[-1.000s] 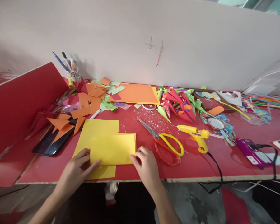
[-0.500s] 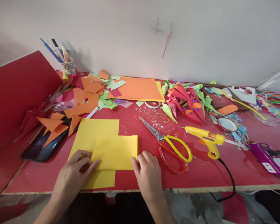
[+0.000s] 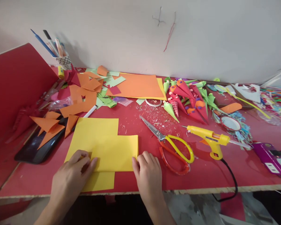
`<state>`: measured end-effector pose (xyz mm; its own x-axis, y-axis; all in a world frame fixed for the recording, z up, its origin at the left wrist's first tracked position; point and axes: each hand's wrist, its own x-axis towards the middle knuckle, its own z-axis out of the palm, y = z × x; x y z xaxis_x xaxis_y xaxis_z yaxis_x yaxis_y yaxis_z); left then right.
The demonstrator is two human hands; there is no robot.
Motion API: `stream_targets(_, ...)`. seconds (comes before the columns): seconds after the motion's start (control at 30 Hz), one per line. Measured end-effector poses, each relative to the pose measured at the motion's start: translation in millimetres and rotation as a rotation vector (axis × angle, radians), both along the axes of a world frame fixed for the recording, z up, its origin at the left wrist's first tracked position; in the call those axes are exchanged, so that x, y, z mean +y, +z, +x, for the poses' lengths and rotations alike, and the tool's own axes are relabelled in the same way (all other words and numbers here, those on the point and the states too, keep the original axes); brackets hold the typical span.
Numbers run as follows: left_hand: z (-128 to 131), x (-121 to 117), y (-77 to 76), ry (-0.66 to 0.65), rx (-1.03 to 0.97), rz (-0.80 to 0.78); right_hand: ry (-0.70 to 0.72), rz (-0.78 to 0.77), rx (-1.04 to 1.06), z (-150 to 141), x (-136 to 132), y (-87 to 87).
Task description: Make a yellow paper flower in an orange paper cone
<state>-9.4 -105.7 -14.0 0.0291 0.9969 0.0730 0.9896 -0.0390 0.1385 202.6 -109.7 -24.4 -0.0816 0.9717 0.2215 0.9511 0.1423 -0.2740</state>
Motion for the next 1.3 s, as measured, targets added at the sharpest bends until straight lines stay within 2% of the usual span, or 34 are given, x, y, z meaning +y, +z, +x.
stream_targets(0.47,1.2,0.0,1.1,-0.03,0.086,0.034,-0.004,0.004,-0.043,-1.8,1.6,1.0)
stream_targets(0.6,-9.8,-0.3,-2.4,-0.054,0.008,0.076,-0.001,0.003,-0.043,-2.4,1.7,1.1)
stream_targets(0.67,-17.2,3.1,-4.8,-0.144,-0.051,0.124,-0.002,0.009,-0.049,-2.5,1.8,0.9)
stream_targets(0.73,-24.3,10.7,-6.3,-0.318,-0.082,0.096,0.002,0.013,-0.059,-2.4,2.0,0.7)
stream_targets(0.83,-34.0,28.0,-5.9,-0.611,-0.091,-0.059,0.003,0.01,-0.072,-2.4,2.5,0.8)
stream_targets(0.9,-40.4,39.7,-4.4,-0.735,-0.087,-0.163,-0.005,0.009,-0.079,-2.5,2.6,0.9)
stream_targets(1.1,-56.3,54.4,1.7,-0.855,-0.057,-0.255,-0.016,0.015,-0.092,-3.2,1.1,1.4)
stream_targets(1.3,-57.4,53.0,8.2,-0.859,-0.017,-0.283,-0.029,0.015,-0.12,-3.9,0.3,3.3)
